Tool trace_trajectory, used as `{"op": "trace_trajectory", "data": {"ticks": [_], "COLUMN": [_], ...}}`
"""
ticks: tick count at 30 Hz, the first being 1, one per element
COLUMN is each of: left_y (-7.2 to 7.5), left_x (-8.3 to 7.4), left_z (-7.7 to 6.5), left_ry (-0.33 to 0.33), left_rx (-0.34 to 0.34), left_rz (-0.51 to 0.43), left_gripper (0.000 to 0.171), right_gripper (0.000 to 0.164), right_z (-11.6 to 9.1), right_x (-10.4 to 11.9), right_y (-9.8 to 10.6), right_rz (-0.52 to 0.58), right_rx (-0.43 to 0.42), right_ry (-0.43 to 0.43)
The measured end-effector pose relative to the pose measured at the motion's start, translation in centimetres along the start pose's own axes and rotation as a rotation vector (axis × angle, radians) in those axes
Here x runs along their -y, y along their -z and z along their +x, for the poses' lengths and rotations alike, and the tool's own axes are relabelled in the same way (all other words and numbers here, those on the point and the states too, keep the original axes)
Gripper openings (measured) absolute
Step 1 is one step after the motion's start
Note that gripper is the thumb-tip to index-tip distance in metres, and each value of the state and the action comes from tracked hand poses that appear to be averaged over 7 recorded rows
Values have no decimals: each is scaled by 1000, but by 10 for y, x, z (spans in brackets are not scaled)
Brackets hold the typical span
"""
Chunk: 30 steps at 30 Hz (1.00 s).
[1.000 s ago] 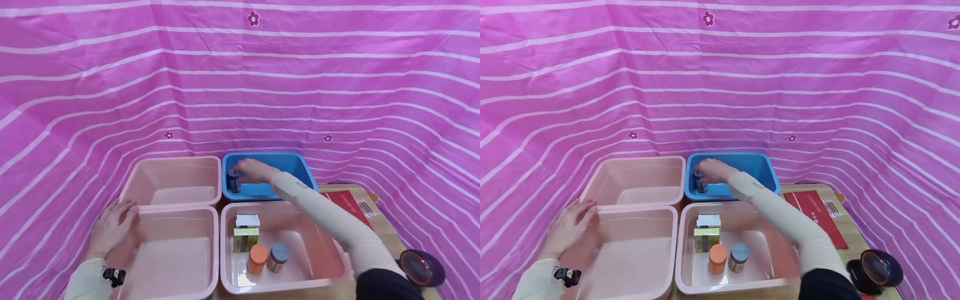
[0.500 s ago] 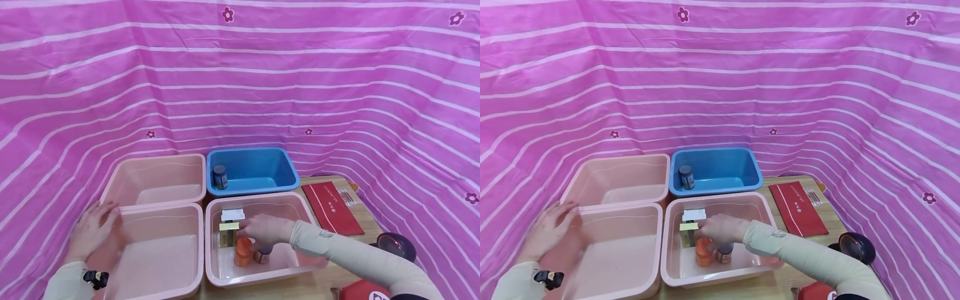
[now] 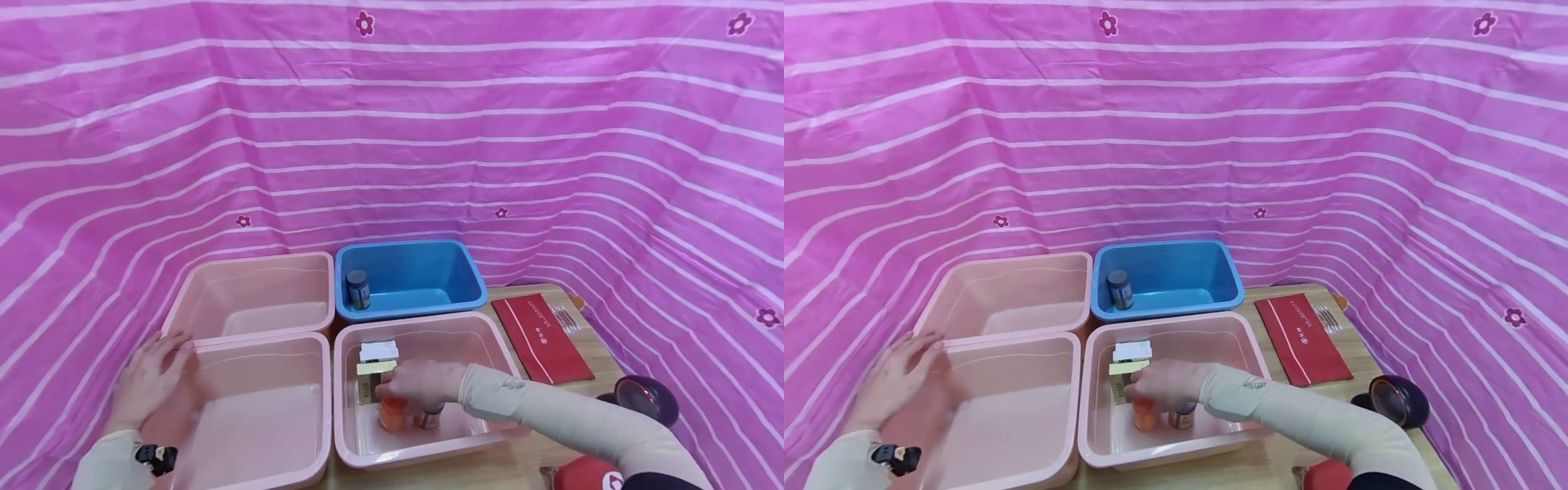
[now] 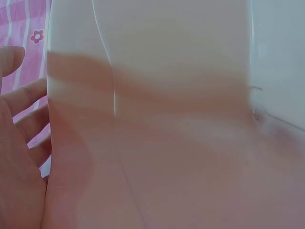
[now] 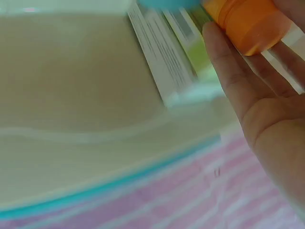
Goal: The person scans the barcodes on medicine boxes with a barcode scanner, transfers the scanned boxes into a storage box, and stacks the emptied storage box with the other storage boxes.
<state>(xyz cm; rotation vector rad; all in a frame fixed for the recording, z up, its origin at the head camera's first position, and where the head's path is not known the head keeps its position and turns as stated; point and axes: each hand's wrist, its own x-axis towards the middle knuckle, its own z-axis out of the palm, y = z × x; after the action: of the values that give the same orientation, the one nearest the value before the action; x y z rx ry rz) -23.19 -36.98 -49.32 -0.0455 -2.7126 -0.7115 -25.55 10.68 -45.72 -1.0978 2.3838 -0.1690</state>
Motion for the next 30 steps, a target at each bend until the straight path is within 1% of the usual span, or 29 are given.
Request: {"op": "trace_trajectory", "data": {"ticks": [2,3,4,7,10,12,14,16,17,19,22,26,30], "left_y": [0,0,0,-1,-1,0,0,0,0,0,1,1,0], "left_x": [0,0,0,0,1,2,2,2,3,4,6,6,4], "left_z": [-1,-1,-1,-1,-2,-1,-1,0,0,1,2,2,2], "left_ry": [5,8,14,16,14,13,9,4,-1,-12,-31,-25,-9], "left_rx": [11,17,24,36,46,51,52,48,44,36,18,23,36], "left_rz": [2,1,-1,2,1,1,-5,-10,-10,-10,-14,-13,-6], "left_gripper": [49,50,51,51,52,52,52,52,51,50,48,49,50], "right_gripper": [35,43,47,51,54,54,53,53,53,55,53,50,48], "right_z": [-9,-16,-24,-57,-100,-131,-161,-188,-200,-221,-245,-265,-278], "right_x": [-1,-2,-3,-9,-22,-35,-52,-71,-81,-100,-128,-157,-174], "right_y": [13,21,28,48,61,63,59,49,42,26,-2,-36,-61], "right_rz": [-188,-290,-311,-251,-139,-100,-83,-77,-78,-66,-54,-77,-82], "right_rx": [-69,-132,-182,-335,-491,-611,-730,-833,-871,-918,-937,-922,-884], "right_ry": [113,176,205,212,166,118,60,-2,-48,-128,-256,-384,-475]}}
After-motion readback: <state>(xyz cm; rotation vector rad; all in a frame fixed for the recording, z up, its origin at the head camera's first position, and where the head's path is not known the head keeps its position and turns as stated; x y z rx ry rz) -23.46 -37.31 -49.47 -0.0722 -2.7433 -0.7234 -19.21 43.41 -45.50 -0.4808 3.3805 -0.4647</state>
